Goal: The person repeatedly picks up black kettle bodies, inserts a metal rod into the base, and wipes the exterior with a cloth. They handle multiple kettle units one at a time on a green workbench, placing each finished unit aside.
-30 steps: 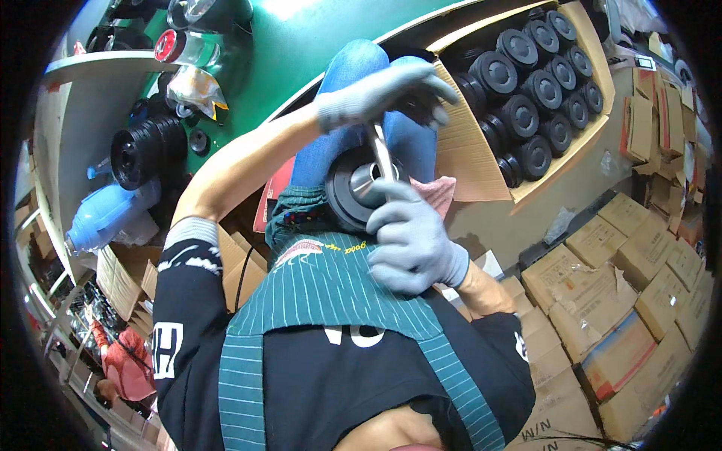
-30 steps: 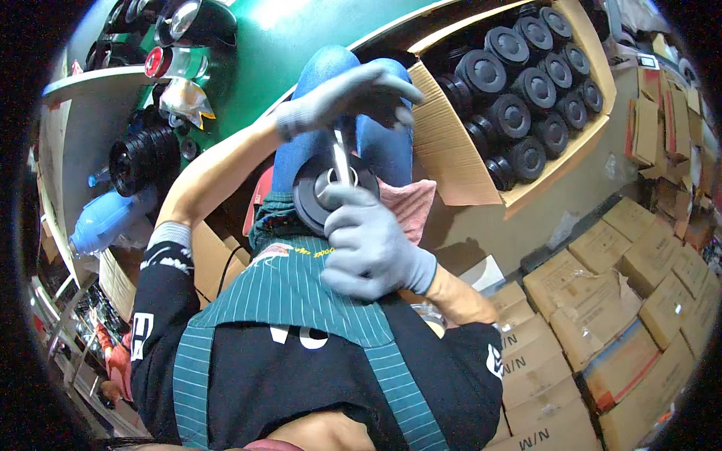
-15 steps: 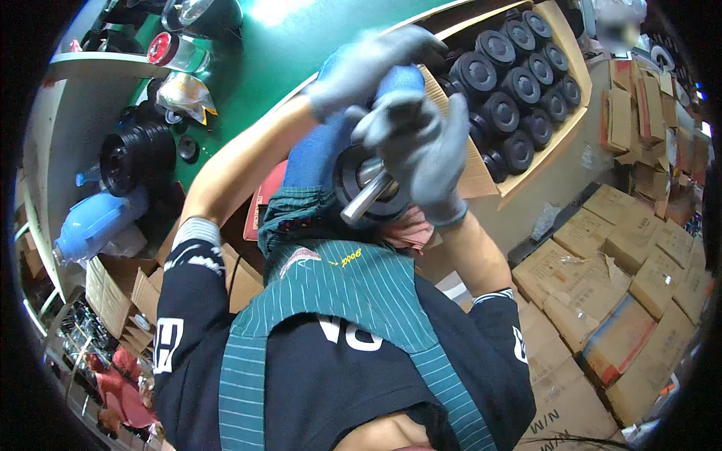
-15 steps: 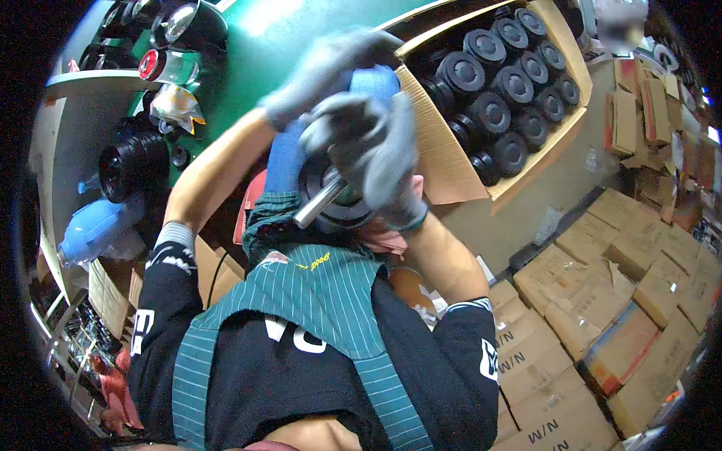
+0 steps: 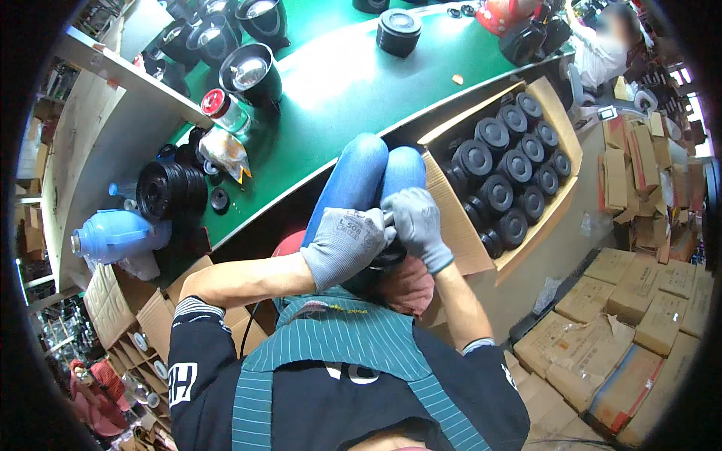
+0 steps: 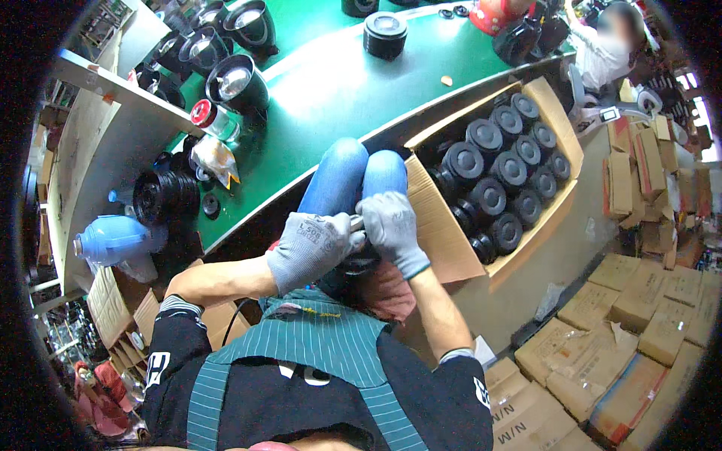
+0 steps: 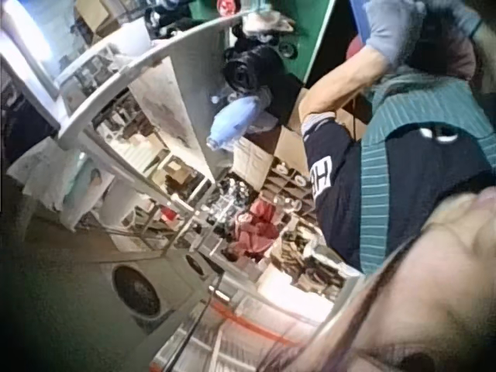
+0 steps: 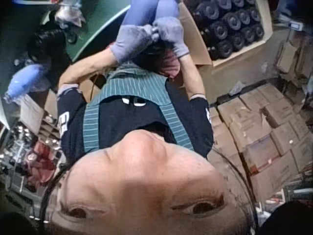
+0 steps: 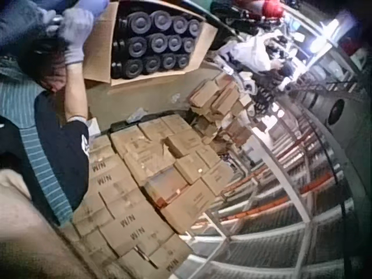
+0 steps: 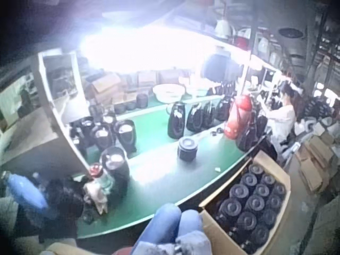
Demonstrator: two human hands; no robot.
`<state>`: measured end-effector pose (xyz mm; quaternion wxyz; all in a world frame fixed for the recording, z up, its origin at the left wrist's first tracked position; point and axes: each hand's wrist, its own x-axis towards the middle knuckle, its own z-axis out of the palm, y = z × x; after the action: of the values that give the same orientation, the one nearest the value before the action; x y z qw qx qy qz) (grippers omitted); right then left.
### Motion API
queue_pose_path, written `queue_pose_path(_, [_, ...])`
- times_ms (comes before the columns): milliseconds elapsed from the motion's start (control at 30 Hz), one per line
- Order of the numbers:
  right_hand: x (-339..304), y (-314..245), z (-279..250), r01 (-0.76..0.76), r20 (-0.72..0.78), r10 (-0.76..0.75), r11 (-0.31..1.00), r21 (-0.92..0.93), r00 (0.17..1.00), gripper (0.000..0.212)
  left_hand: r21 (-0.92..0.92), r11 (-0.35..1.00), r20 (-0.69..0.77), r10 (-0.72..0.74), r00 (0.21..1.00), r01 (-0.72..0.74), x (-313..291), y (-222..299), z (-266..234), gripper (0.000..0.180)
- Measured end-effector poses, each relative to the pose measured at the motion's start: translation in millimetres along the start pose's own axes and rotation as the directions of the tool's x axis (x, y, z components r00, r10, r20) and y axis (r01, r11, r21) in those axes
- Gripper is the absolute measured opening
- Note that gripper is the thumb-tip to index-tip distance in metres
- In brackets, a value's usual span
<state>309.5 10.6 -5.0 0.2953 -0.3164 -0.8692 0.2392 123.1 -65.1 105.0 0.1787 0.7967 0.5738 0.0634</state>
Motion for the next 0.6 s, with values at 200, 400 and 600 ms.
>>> queue_pose_path(200, [-21.9, -34.7, -8.2, -0.174, -0.021, 0.175, 0.954, -0.244, 0.984, 0.031, -0.168, 0.923, -0.019, 0.348, 0.937, -0.347, 9.3, -68.8, 8.9, 0.022])
queue_pose_path(400, [-18.4, -56.6, -25.6, -0.267, 0.158, 0.329, 0.91, -0.318, 0.931, 0.029, -0.38, 0.871, 0.035, 0.35, 0.936, -0.311, 12.9, -76.5, -5.0, 0.022])
queue_pose_path(600, [-52.5, -81.2, -6.5, -0.255, -0.103, 0.251, 0.966, -0.028, 0.962, 0.099, -0.54, 0.831, -0.011, -0.17, 0.985, 0.137, 5.1, -111.7, 0.0, 0.033])
